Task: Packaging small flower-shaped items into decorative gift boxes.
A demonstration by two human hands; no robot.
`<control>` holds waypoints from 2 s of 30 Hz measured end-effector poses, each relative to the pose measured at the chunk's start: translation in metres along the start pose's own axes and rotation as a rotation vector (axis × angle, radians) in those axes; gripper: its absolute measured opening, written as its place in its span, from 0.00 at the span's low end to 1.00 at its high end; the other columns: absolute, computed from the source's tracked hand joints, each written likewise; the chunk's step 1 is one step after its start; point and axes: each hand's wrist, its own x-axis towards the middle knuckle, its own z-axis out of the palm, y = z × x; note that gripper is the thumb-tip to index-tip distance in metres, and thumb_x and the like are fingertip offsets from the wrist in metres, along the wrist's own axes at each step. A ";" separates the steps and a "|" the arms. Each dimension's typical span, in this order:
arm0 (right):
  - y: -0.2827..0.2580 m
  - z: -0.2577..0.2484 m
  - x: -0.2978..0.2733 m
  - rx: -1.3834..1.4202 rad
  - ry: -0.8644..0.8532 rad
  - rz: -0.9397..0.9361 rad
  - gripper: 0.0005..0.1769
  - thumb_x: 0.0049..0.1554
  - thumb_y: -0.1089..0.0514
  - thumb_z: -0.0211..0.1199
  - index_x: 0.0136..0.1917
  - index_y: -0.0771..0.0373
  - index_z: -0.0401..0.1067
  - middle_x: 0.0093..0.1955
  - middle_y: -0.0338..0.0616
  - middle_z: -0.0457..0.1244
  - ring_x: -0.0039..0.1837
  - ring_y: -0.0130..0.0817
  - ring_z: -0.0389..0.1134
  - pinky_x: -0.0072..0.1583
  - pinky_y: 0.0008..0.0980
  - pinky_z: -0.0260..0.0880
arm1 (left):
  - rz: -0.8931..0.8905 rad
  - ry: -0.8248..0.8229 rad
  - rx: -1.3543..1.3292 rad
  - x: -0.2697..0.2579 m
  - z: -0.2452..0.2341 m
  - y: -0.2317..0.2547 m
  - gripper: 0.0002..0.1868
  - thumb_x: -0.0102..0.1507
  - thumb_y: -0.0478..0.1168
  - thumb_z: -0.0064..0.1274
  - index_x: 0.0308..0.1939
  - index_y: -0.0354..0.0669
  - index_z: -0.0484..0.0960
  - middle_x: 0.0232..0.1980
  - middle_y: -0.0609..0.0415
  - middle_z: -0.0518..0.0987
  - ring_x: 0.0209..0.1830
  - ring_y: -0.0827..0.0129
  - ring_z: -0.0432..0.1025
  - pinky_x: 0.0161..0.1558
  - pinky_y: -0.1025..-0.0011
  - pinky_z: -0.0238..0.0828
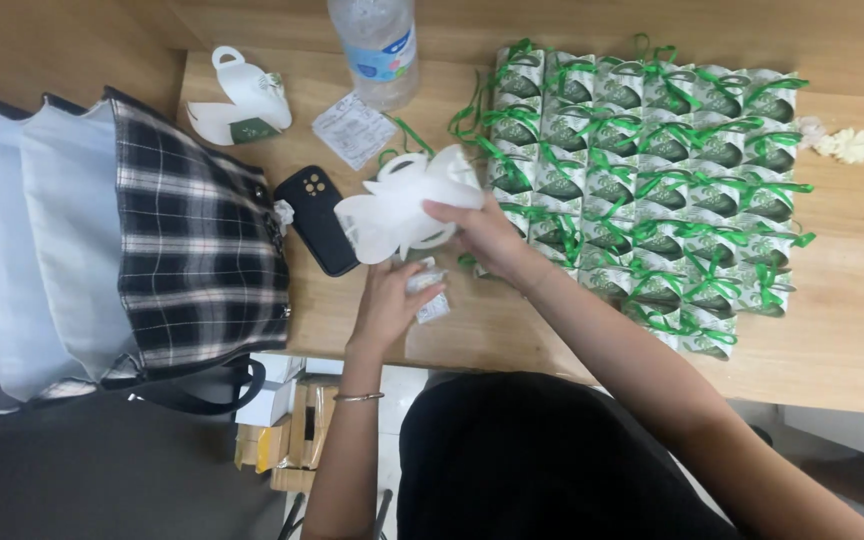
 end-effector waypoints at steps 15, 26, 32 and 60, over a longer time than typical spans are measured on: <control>0.136 -0.070 0.093 -1.319 0.295 -0.225 0.28 0.54 0.48 0.75 0.58 0.69 0.72 0.48 0.61 0.70 0.50 0.49 0.72 0.53 0.44 0.72 | -0.031 -0.237 0.114 -0.024 0.036 -0.040 0.21 0.54 0.51 0.67 0.47 0.47 0.87 0.77 0.52 0.59 0.75 0.57 0.56 0.72 0.29 0.35; 0.047 -0.017 -0.006 -1.105 0.228 -0.176 0.45 0.54 0.54 0.73 0.76 0.70 0.55 0.44 0.57 0.69 0.46 0.44 0.72 0.51 0.36 0.72 | -0.019 -0.163 -0.109 -0.024 0.031 -0.049 0.24 0.57 0.52 0.67 0.51 0.45 0.85 0.75 0.48 0.65 0.73 0.53 0.62 0.69 0.31 0.43; 0.015 -0.025 -0.098 -0.911 0.247 -0.405 0.20 0.61 0.63 0.62 0.66 0.69 0.71 0.58 0.52 0.70 0.57 0.37 0.72 0.55 0.31 0.74 | -0.166 0.002 -0.415 -0.022 -0.011 -0.003 0.23 0.60 0.47 0.67 0.51 0.35 0.82 0.50 0.49 0.83 0.45 0.66 0.77 0.46 0.67 0.75; -0.059 0.010 -0.190 -1.204 0.462 -0.923 0.28 0.49 0.62 0.74 0.62 0.64 0.71 0.66 0.56 0.60 0.67 0.53 0.64 0.65 0.41 0.69 | -0.035 -0.083 -1.339 0.015 0.010 0.185 0.23 0.70 0.47 0.49 0.65 0.36 0.74 0.62 0.51 0.78 0.60 0.78 0.72 0.60 0.74 0.69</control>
